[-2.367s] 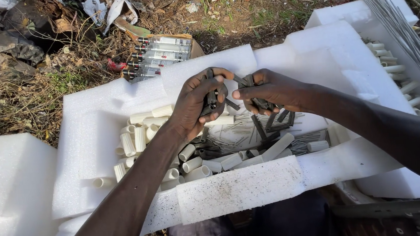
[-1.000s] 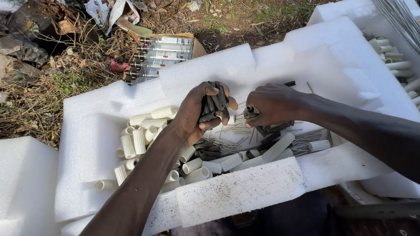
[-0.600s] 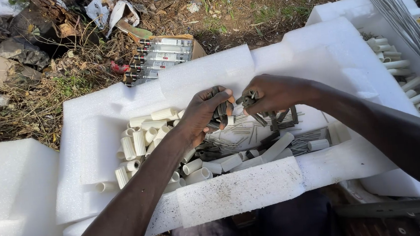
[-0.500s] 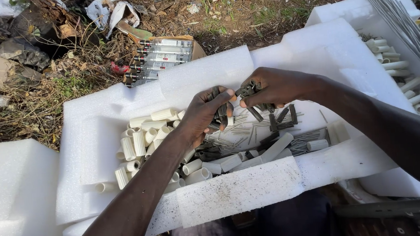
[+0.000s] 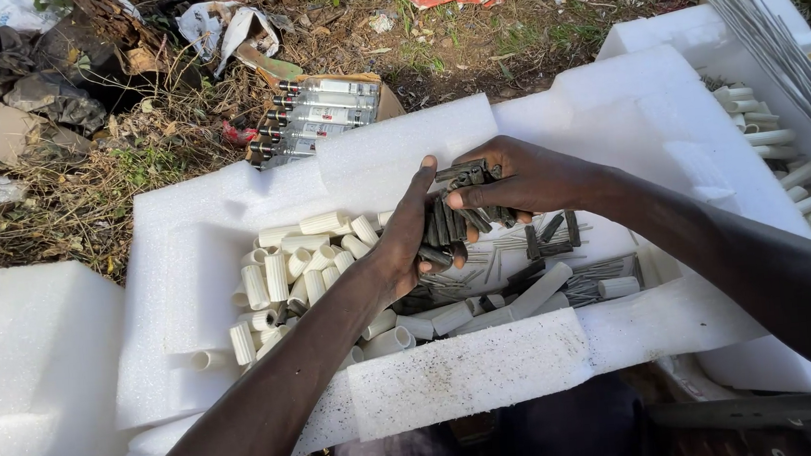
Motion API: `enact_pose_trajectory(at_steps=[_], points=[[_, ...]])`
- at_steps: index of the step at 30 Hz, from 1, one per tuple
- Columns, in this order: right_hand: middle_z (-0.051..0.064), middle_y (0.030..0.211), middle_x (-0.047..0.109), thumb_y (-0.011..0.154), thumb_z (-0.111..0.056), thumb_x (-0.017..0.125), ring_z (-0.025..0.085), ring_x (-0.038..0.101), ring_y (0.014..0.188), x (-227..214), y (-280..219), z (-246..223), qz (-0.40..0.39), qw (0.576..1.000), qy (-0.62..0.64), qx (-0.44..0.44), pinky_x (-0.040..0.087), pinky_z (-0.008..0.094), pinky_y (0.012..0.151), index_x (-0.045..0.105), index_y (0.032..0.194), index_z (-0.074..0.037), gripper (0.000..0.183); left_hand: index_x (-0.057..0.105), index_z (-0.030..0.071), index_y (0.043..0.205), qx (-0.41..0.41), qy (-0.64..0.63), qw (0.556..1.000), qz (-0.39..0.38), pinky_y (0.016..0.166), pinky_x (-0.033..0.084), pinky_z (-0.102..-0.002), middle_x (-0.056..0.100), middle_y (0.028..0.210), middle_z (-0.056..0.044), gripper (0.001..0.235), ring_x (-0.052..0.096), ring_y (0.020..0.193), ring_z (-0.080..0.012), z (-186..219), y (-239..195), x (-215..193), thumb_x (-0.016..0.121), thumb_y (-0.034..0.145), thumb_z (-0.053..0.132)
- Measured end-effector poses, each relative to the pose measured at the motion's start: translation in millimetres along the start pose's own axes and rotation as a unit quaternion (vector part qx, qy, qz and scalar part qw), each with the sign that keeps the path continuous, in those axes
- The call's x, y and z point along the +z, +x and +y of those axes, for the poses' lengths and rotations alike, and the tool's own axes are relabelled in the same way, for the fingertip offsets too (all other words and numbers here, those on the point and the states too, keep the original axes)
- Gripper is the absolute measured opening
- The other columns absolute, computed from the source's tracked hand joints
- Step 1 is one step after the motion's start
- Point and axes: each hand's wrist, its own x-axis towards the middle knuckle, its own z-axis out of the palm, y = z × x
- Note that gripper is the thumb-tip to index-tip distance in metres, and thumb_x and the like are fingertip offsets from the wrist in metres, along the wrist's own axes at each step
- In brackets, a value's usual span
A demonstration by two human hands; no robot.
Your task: Assembling small components by inserting black pins into white plastic tubes
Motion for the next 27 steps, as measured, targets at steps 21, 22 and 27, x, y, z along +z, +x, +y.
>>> enact_pose_trajectory(at_steps=[21,22,27], points=[[0.018,0.058,0.066,0.095,-0.022,0.067,0.020,0.055,0.039,9,-5,-24,0.073,0.969,-0.122,-0.204,0.045,0.036,0.046,0.067,0.106,-0.006,0.019,0.050,0.002,0.127,0.038,-0.107,0.993,-0.039,0.025,0.039,-0.014,0.070,0.094,-0.024,0.064,0.071,0.061,-0.0295,-18,10,-12,0.049,0.099,0.059],[0.018,0.058,0.066,0.095,-0.022,0.067,0.020,0.055,0.039,5,-1,-14,0.071,0.968,-0.123,-0.205,0.045,0.036,0.046,0.067,0.106,-0.006,0.019,0.050,0.002,0.127,0.039,-0.107,0.993,-0.038,0.025,0.039,-0.014,0.070,0.094,-0.024,0.064,0.071,0.061,-0.0295,-19,11,-13,0.049,0.099,0.059],[0.018,0.052,0.061,0.095,-0.014,0.066,0.022,0.048,0.031,-4,8,7,0.111,0.957,-0.147,-0.225,0.040,0.032,0.040,0.071,0.092,-0.004,0.011,0.058,0.004,0.108,0.072,-0.125,0.990,0.003,0.026,0.039,-0.016,0.070,0.095,-0.026,0.040,0.071,0.059,-0.0270,-16,8,-13,0.061,0.099,0.042]])
